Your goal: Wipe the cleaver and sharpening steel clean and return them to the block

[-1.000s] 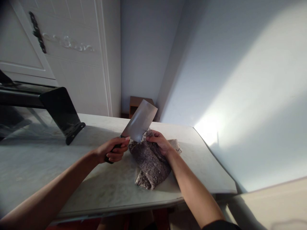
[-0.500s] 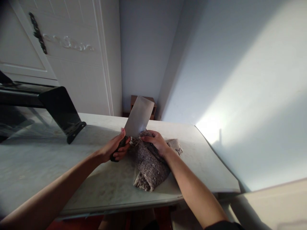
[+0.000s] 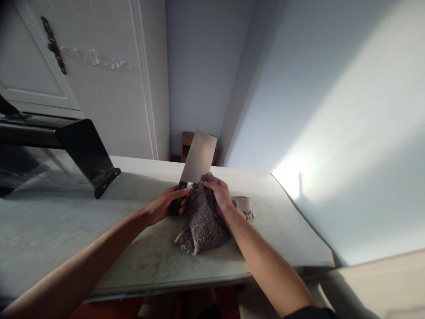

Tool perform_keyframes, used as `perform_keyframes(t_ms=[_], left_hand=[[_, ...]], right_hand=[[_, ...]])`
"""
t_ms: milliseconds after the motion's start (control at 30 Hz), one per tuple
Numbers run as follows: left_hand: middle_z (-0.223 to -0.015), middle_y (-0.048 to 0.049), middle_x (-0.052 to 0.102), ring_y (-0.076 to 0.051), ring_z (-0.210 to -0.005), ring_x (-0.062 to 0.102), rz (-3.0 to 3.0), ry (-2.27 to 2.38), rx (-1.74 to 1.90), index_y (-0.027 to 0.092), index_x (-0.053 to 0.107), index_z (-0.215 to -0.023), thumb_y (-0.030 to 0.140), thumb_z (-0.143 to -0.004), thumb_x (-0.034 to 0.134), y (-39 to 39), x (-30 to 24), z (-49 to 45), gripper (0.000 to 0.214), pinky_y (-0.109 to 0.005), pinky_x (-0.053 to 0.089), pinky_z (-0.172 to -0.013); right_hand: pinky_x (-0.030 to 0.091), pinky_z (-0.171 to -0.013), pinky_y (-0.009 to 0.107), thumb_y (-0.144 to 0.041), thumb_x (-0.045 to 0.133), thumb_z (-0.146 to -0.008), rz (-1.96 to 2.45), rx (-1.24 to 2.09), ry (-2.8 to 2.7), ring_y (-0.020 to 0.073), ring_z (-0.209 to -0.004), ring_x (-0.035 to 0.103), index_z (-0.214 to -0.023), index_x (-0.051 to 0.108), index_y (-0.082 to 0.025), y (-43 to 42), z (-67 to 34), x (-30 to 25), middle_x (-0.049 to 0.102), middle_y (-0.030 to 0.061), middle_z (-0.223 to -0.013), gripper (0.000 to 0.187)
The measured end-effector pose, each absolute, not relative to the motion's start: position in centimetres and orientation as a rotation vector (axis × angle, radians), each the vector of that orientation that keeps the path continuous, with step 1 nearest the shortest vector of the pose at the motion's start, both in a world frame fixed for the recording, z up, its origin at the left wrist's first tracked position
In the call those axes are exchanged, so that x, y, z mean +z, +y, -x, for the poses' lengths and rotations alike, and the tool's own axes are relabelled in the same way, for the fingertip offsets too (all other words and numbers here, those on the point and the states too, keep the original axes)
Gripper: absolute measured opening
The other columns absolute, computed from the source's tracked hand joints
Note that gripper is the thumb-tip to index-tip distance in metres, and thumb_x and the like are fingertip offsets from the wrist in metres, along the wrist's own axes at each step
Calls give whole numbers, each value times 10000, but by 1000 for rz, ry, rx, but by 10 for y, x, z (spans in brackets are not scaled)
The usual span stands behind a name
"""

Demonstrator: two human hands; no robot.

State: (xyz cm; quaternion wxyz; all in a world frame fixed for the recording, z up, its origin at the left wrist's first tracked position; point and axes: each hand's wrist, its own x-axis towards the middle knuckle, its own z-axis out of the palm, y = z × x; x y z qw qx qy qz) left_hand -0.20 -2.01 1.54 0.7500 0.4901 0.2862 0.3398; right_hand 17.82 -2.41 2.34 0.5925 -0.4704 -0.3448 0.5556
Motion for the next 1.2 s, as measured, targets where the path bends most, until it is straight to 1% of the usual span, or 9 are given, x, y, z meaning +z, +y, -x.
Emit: perform_keyframes(t_ms=[100,200,300,433,567,700,900,1100,1200], left_hand=[[-659,36,490,-82,-509,502,-1087,725,758,178,480,-826,524,-778,668,-21,13,-1,397,-195,432,-441],[-629,51,458,-60,-431,430,-1115,811,815,193,481,-850,641,-764,614,-23,13,-3,475,-148,265,-331],[-538,77,381,-32,-350,301,-1071,825,907,195,447,-778,698,-747,587,-23,14,-3,524,-144,138,-312],[-451,89,307,-34,-309,240,-955,833,958,197,409,-696,799,-733,480,-21,17,3,607,-156,126,-312],[-424,90,281,-41,-298,216,-857,804,913,207,369,-662,871,-701,387,-19,18,6,665,-163,119,-303],[-413,89,278,-39,-293,203,-873,794,813,202,386,-654,901,-678,341,-18,16,6,701,-164,105,-298],[-407,80,286,-29,-296,193,-1002,788,736,193,394,-615,882,-681,395,-21,16,5,692,-164,113,-294],[-430,74,300,-33,-320,211,-1034,750,708,189,414,-623,818,-728,455,-21,16,6,639,-159,133,-300],[-435,76,298,-33,-320,213,-1029,736,734,188,418,-632,801,-746,456,-19,14,5,625,-157,140,-303]], right_hand=[[466,-618,312,-279,760,-551,1108,1224,-743,178,-573,599,-706,696,-199,-22,-179,21,687,-14,-608,186],[475,-621,311,-281,765,-565,1062,1212,-750,177,-576,604,-735,701,-200,-21,-180,20,699,-14,-635,199],[484,-642,309,-277,774,-588,999,1296,-835,171,-591,618,-785,711,-200,-23,-183,22,713,-11,-675,220],[488,-664,302,-218,735,-594,955,1466,-955,173,-619,636,-799,723,-191,-26,-185,24,723,3,-702,207],[499,-707,327,-197,678,-584,950,1611,-1003,207,-688,666,-810,725,-192,-27,-184,24,732,14,-727,231],[512,-763,347,-206,664,-582,955,1669,-965,230,-773,686,-812,720,-201,-26,-183,24,738,12,-744,237],[528,-772,369,-215,621,-550,933,1733,-911,263,-853,687,-841,708,-192,-26,-184,26,749,28,-804,305],[535,-764,403,-256,579,-549,964,1854,-831,287,-844,687,-847,697,-169,-27,-187,22,739,64,-761,332],[533,-769,411,-259,567,-545,952,1842,-805,291,-852,683,-847,693,-179,-27,-186,22,736,60,-759,337]])
